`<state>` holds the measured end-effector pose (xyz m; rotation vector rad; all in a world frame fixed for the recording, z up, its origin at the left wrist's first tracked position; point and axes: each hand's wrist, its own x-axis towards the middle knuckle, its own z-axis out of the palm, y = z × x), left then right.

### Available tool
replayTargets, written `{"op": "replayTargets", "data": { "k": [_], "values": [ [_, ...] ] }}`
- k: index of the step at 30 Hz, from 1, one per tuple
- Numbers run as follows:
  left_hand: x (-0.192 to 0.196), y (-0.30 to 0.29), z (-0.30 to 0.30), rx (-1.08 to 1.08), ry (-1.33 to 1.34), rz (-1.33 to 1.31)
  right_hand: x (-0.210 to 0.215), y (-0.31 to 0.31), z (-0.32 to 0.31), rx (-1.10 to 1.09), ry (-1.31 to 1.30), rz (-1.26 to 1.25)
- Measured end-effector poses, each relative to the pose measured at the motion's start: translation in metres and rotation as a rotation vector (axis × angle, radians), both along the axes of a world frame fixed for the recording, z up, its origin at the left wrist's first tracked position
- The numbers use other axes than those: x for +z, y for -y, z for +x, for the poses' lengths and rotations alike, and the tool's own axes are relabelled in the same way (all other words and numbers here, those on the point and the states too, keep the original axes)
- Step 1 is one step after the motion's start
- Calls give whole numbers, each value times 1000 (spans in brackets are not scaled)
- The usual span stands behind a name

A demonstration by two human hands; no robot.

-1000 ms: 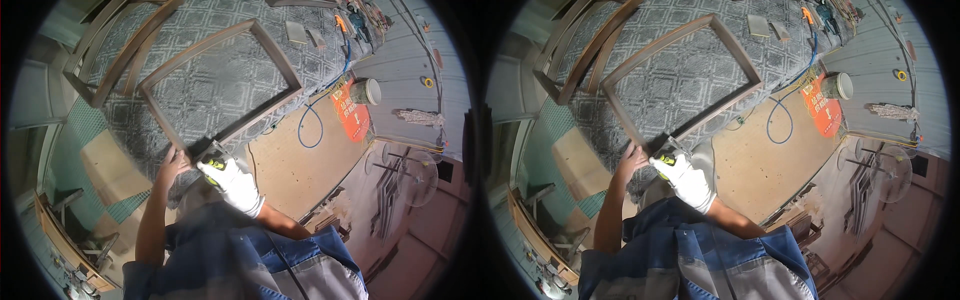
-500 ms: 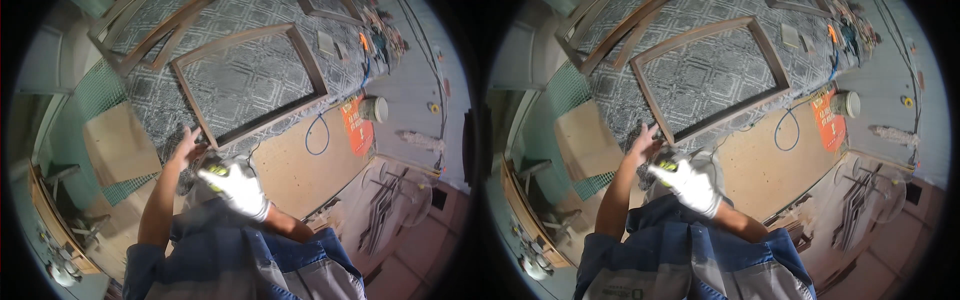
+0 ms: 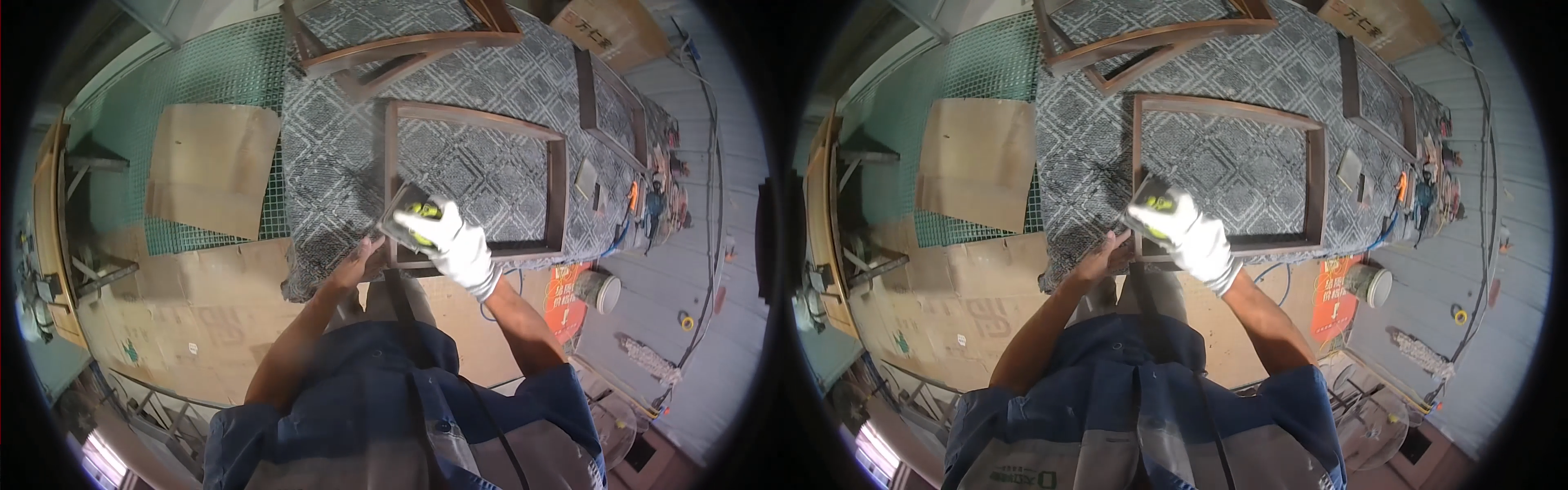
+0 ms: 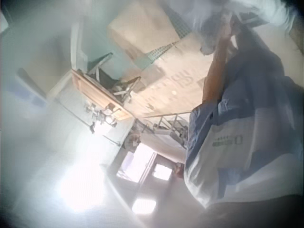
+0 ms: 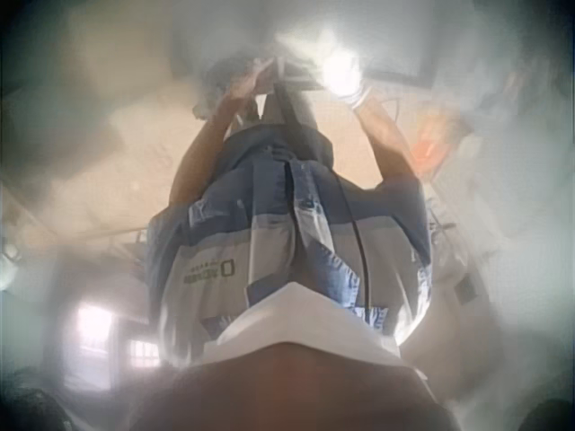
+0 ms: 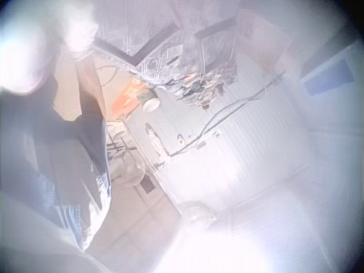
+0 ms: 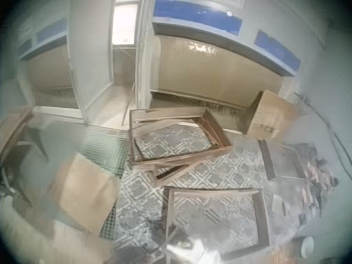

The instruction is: The person sands wooden furniture components and frames using an electric sander, rotating and turning the pieces by hand to sand multiple sides.

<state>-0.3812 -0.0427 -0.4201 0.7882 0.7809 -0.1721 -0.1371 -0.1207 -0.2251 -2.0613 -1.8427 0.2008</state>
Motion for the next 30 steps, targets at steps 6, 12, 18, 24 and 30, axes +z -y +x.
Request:
{"op": "replayTargets", "data": {
  "k": [6, 12, 18, 24, 30],
  "values": [
    [21, 11, 26, -22, 15, 131, 4, -67, 67, -52, 9, 26],
    [84, 0, 56, -153, -218, 661, 13, -48, 63, -20, -75, -140],
    [95, 0, 61, -132, -341, 601, 5, -74, 70, 22, -86, -34],
    [88, 8, 60, 1, -281, 606, 3, -147, 121, -102, -16, -12],
    [67, 16, 61, 18, -330, 798, -3, -167, 134, -311, -96, 97]
  ]
}}
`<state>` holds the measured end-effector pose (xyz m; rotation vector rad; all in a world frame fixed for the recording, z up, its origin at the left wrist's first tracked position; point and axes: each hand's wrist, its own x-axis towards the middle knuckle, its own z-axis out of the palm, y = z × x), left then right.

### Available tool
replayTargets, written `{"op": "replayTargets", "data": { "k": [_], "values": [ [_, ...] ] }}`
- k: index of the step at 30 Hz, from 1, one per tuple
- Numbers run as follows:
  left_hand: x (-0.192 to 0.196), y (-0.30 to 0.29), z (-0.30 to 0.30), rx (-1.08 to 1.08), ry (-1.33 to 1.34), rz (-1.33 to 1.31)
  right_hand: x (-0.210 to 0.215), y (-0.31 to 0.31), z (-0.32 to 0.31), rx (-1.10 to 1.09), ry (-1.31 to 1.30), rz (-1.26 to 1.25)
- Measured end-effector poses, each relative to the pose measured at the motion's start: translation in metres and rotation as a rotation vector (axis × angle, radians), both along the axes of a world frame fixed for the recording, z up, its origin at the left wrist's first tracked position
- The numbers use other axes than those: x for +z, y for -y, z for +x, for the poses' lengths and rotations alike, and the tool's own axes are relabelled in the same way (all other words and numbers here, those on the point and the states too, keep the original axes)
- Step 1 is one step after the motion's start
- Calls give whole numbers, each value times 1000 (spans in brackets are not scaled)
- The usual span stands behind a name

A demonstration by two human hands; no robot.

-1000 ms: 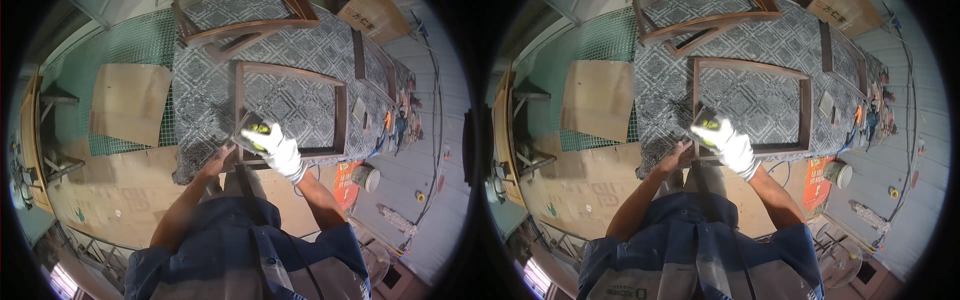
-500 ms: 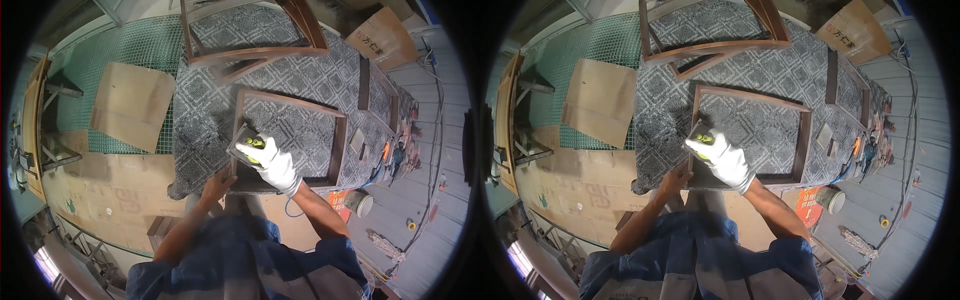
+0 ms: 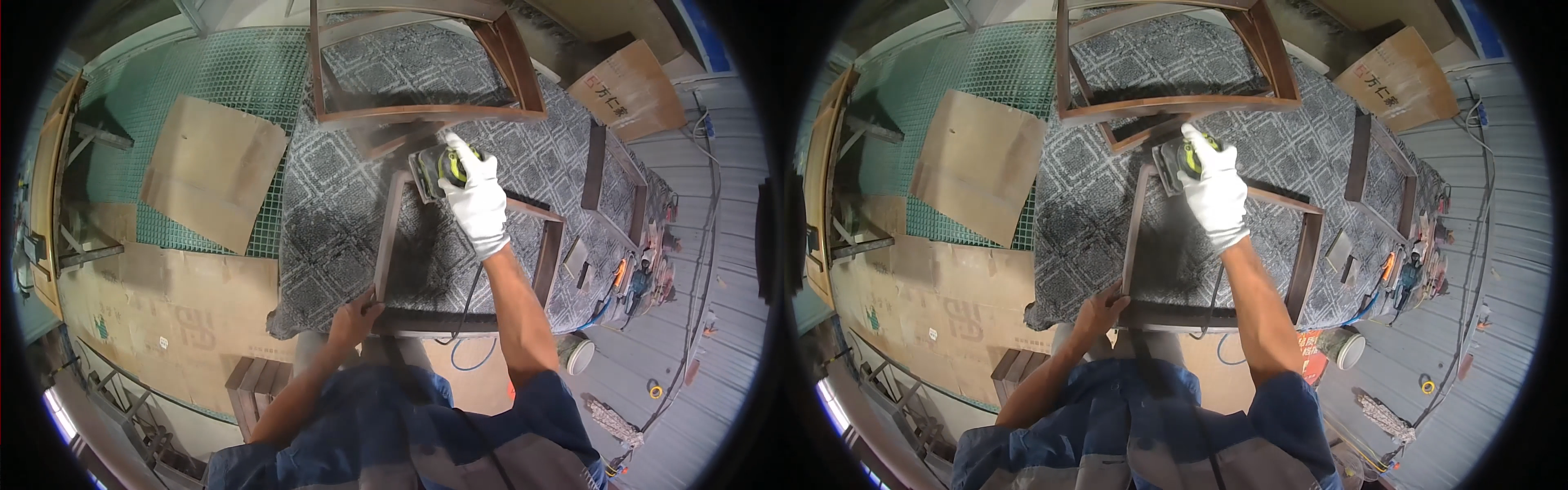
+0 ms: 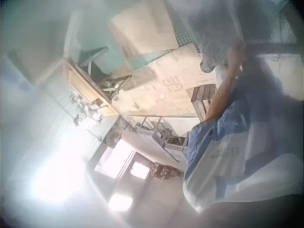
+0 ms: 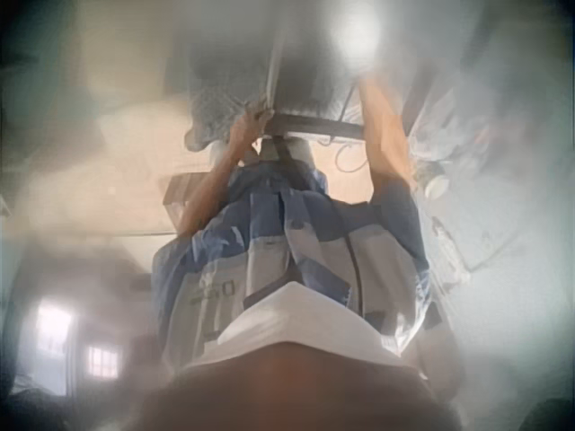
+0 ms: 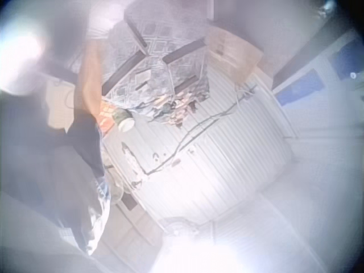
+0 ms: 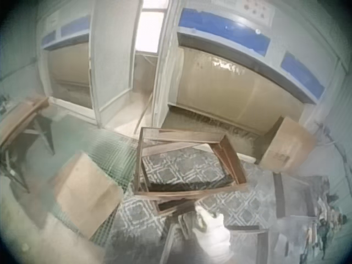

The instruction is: The person sands wooden furniture components and frames using an electric sander, rotating and turning the pieces by hand to sand multiple sides.

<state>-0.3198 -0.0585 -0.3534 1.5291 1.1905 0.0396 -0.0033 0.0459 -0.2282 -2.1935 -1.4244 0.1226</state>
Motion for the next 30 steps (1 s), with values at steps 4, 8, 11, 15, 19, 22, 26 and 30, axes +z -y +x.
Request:
{"op": "replayTargets", "data": {
  "k": [4, 8, 11, 15, 19, 22, 26, 30],
  "values": [
    [24, -29, 44, 54, -2, 20, 10, 9, -24, -40, -19, -37],
    [21, -40, 51, 38, -40, 64, 1, 13, -39, -135, -17, -86],
    [15, -40, 48, -13, -37, 52, -2, 31, -26, -303, -46, -95],
    [35, -46, 58, -10, -18, -69, -4, 65, 19, -422, -18, -110],
    [14, -39, 50, 6, -71, 6, -2, 99, 58, -505, -98, -73],
    [4, -37, 38, -116, -32, 176, -2, 132, 93, -552, -88, -84],
    [6, -33, 40, -225, -47, 306, -6, 178, 148, -610, -73, -81],
    [-25, -40, 13, -403, -124, 536, -9, 207, 198, -641, -95, -55]
  ]
}}
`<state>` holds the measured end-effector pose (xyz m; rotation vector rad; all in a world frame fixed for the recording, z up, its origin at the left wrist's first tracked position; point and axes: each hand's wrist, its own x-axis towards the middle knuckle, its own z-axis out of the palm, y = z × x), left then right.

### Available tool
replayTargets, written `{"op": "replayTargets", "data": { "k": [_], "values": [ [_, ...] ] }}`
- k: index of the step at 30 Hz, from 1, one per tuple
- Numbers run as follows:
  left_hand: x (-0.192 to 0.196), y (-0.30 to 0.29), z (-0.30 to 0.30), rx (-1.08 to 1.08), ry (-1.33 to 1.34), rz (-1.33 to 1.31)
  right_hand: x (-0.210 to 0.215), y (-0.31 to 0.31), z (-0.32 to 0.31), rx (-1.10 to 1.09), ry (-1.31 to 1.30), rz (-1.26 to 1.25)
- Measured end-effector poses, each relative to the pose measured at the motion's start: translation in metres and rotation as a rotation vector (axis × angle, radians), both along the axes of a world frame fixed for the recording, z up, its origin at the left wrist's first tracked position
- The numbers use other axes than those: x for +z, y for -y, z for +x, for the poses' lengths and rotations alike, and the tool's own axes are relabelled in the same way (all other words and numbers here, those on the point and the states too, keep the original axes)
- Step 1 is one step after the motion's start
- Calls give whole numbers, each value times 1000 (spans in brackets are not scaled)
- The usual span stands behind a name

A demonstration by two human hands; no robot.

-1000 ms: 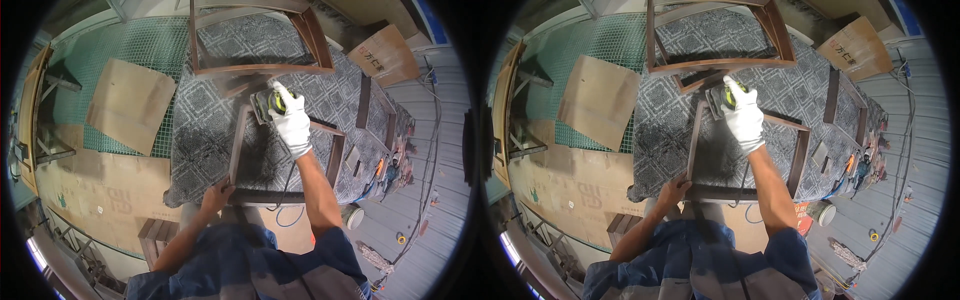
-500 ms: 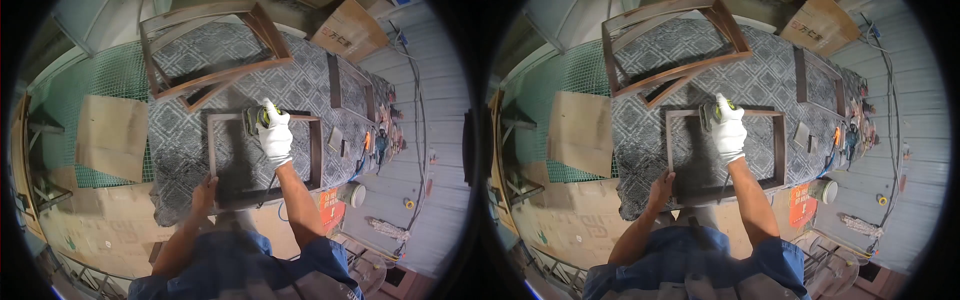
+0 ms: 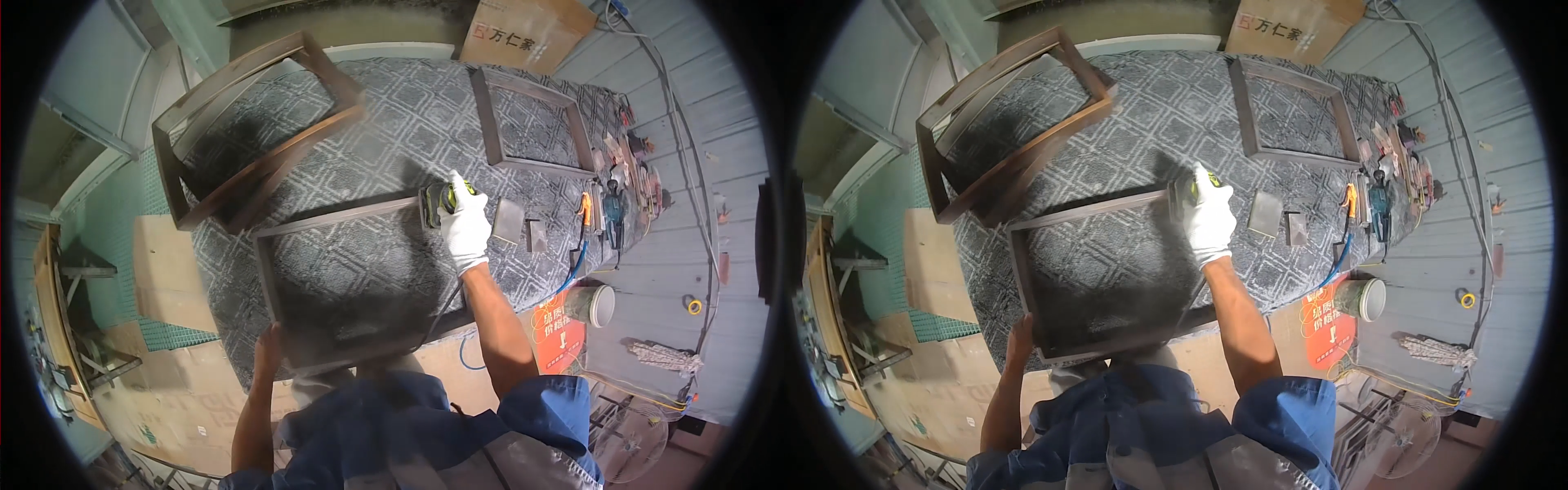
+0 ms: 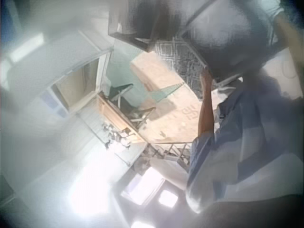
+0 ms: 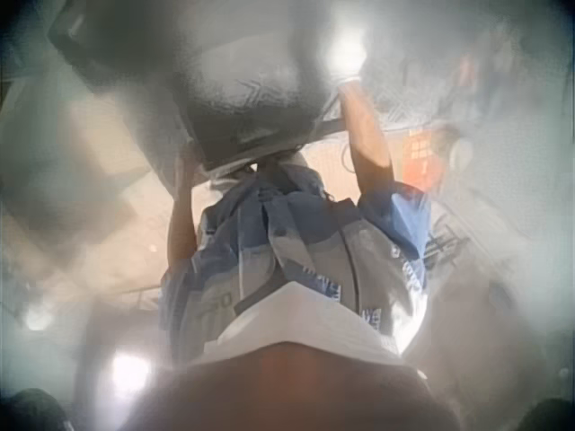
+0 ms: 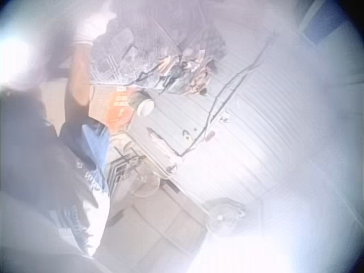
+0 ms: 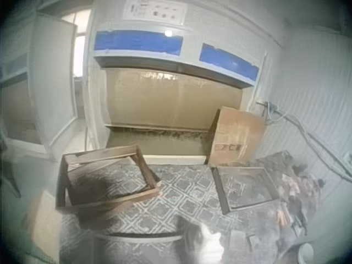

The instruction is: The person sands wooden furniture components and frames using an electric sander, rotating and turning the pieces by hand to sand multiple sides.

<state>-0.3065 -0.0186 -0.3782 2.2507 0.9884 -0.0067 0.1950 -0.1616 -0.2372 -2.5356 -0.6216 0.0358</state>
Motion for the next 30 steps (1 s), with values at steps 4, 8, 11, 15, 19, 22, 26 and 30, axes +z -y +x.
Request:
{"op": "replayTargets", "data": {
  "k": [4, 8, 11, 15, 19, 22, 26, 30],
  "values": [
    [41, 34, 59, 374, -5, 79, -10, 53, 54, -13, 113, 29],
    [75, 89, 85, -207, 135, 358, 13, 84, 75, -58, 83, -38],
    [60, 125, 86, -453, 122, 95, 7, 132, 79, -99, 188, 61],
    [23, 130, 79, -385, -222, 94, 4, 199, 70, -186, 39, 1],
    [46, 118, 88, -510, -25, 84, -23, 283, 47, -221, 21, 66],
    [116, 116, 107, -530, -34, 19, -29, 322, 12, -283, -68, 110],
    [104, 120, 89, -579, 77, 93, -29, 336, -39, -489, -270, 57],
    [193, 142, 212, -632, -234, 13, -41, 352, -79, -554, -202, 63]
  ]
}}
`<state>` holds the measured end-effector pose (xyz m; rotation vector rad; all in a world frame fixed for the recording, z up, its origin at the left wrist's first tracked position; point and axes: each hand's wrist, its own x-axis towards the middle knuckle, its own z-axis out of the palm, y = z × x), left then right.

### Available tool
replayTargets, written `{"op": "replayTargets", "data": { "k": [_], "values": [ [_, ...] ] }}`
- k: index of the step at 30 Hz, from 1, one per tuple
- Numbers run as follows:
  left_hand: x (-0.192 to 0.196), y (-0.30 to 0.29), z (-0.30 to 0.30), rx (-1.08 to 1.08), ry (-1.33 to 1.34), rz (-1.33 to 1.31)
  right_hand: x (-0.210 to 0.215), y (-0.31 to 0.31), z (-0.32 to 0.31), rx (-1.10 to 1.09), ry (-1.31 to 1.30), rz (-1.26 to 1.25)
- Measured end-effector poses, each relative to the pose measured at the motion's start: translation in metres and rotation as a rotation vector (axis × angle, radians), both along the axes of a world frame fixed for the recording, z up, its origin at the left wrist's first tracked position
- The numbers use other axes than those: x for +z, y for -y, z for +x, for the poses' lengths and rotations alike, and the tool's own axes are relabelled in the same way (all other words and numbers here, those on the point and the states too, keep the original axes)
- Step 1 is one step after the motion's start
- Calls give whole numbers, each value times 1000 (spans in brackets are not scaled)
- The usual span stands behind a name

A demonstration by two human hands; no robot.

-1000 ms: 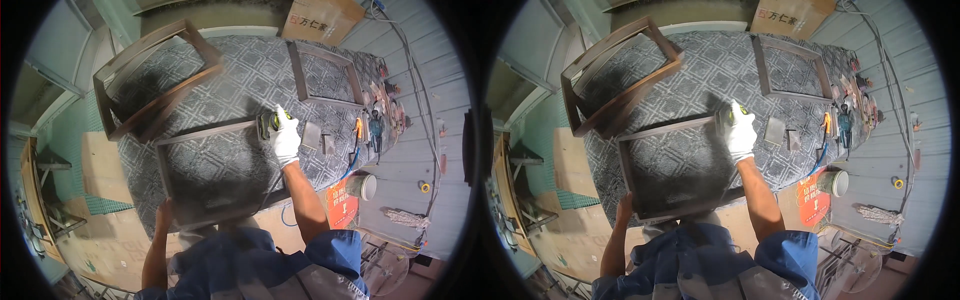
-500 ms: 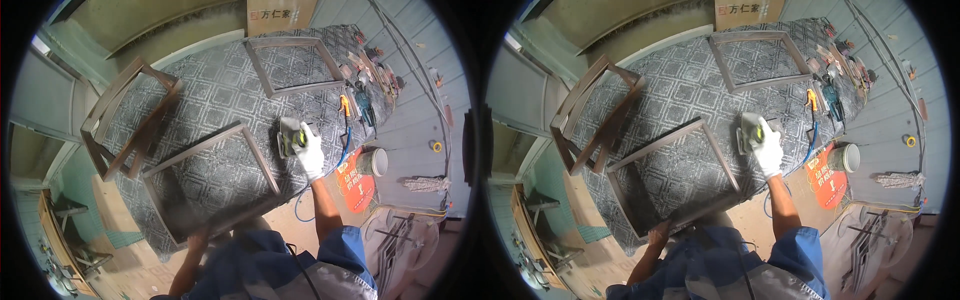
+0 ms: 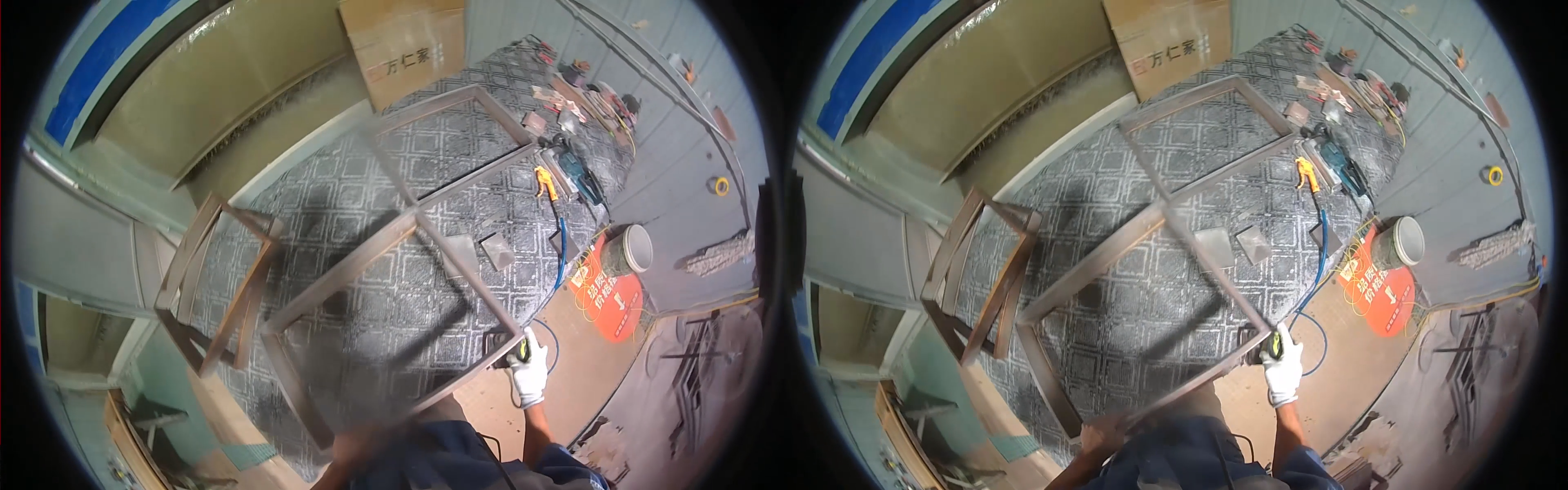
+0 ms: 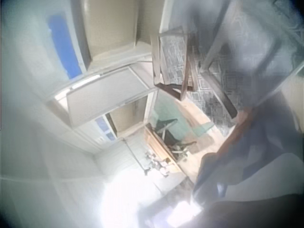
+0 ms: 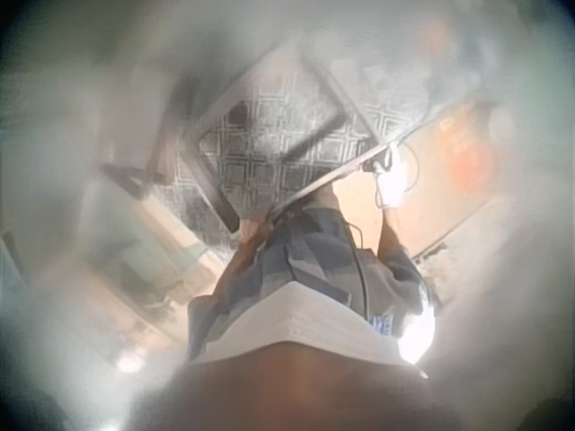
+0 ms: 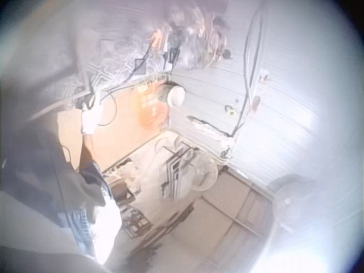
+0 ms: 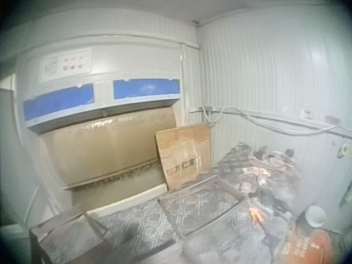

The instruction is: The person sands wooden furniture components and frames using an electric sander, rotating and turning the pieces by hand to sand multiple sides.

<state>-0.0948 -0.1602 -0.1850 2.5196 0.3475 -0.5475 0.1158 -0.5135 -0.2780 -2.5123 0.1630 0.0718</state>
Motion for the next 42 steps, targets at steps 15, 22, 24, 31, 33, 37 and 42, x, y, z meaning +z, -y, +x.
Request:
{"op": "replayTargets", "data": {
  "k": [15, 22, 24, 31, 33, 37, 42],
  "values": [
    [-47, -34, 515, -264, 517, 150, 22, -17, -37, -219, -92, 219],
    [-87, -35, 632, -307, 444, 241, 16, -25, -53, -242, -63, 144],
    [-91, -40, 640, -305, 455, 271, 24, -27, -51, -234, -96, 139],
    [-61, -81, 583, -272, 709, -47, 34, -49, -14, -73, -118, 119],
    [-46, -114, 529, -230, 856, -93, 28, -58, -3, 6, -85, 110],
    [-29, -209, 349, 276, 967, 379, 40, -78, 2, 81, -21, 185],
    [-71, -332, 90, 521, 515, 644, 52, -102, -19, 140, -26, 150]
  ]
}}
